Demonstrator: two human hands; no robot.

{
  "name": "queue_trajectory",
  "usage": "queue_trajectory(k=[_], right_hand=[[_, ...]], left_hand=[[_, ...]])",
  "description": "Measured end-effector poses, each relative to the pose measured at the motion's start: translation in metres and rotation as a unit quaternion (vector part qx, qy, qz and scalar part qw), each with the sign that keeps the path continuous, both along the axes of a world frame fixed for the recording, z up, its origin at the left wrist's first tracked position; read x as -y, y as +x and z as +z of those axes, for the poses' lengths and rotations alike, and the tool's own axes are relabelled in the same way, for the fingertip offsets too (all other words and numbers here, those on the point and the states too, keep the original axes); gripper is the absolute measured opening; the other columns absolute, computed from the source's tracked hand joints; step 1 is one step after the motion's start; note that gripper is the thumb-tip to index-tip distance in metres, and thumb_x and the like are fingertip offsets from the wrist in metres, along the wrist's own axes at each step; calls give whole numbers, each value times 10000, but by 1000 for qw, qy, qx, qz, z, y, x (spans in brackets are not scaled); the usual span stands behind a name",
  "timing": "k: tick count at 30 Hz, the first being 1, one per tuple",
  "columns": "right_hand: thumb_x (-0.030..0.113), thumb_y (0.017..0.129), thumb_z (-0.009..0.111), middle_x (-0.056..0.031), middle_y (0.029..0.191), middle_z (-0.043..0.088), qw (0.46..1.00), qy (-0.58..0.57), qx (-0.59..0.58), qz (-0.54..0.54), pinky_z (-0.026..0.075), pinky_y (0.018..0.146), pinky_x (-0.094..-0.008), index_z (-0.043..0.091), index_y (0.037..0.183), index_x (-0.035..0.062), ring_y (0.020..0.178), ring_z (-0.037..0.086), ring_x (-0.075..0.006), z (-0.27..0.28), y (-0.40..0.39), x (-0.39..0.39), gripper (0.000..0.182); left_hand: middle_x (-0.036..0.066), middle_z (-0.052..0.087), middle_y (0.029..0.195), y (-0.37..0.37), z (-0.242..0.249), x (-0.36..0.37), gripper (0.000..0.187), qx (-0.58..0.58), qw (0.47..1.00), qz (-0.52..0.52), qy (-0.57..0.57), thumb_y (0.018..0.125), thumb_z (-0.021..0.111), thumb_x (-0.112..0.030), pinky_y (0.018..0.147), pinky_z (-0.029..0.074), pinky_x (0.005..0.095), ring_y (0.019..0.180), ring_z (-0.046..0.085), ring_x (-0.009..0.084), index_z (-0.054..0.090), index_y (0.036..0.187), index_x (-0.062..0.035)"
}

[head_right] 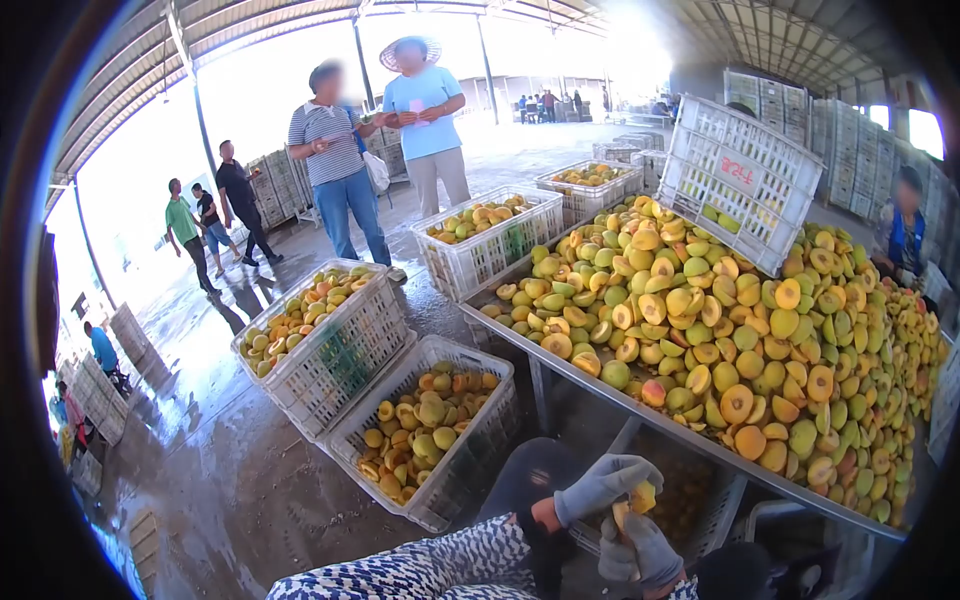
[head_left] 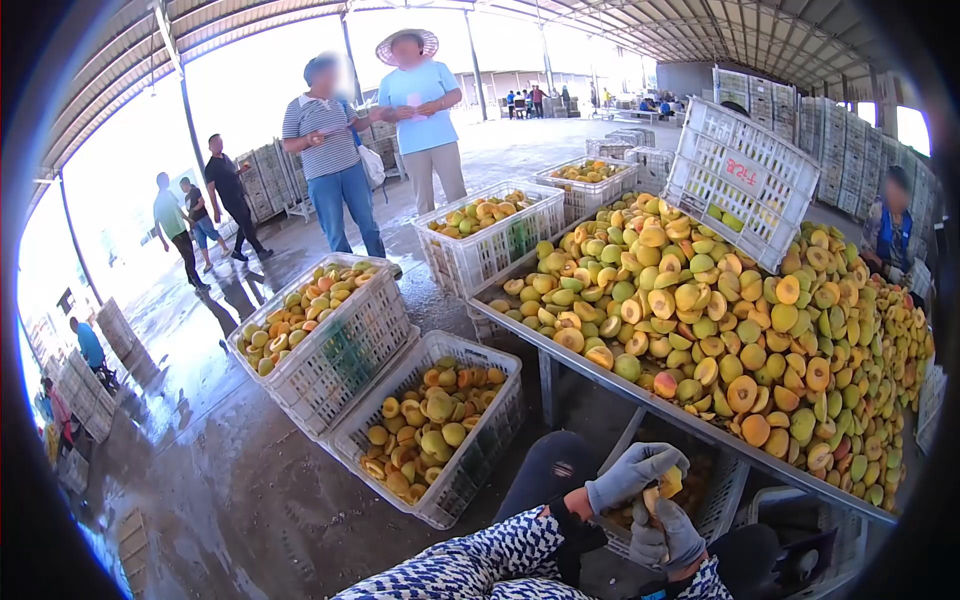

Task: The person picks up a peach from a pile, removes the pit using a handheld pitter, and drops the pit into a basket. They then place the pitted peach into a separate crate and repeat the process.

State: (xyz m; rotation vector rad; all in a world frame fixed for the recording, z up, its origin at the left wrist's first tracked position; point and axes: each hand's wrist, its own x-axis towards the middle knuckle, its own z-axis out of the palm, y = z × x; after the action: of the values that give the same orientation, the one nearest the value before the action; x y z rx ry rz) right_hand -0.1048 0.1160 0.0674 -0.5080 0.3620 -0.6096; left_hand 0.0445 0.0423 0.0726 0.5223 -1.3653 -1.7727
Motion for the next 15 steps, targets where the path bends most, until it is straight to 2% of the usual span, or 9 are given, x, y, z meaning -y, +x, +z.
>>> queue_trajectory(k=[14, 15], right_hand=[[457, 889, 498, 46, 515, 337, 999, -12, 9, -40, 299, 372, -233, 518, 916, 70, 369, 306, -70, -4, 2, -8, 389], [459, 895, 484, 48, 512, 333, 999, -2, 7, -42, 293, 366, -230, 520, 916, 74, 365, 303, -70, -5, 1, -6, 387]], left_hand=[[38, 603, 879, -1, -1, 9, 368, -6, 997, -78, -9, 907, 513, -364, 745, 456, 234, 823, 565, 110, 605, 941, -8], [36, 604, 875, -1, -1, 9, 355, -23, 996, -80, 16, 907, 514, -352, 736, 458, 236, 822, 564, 106, 606, 933, -10]])
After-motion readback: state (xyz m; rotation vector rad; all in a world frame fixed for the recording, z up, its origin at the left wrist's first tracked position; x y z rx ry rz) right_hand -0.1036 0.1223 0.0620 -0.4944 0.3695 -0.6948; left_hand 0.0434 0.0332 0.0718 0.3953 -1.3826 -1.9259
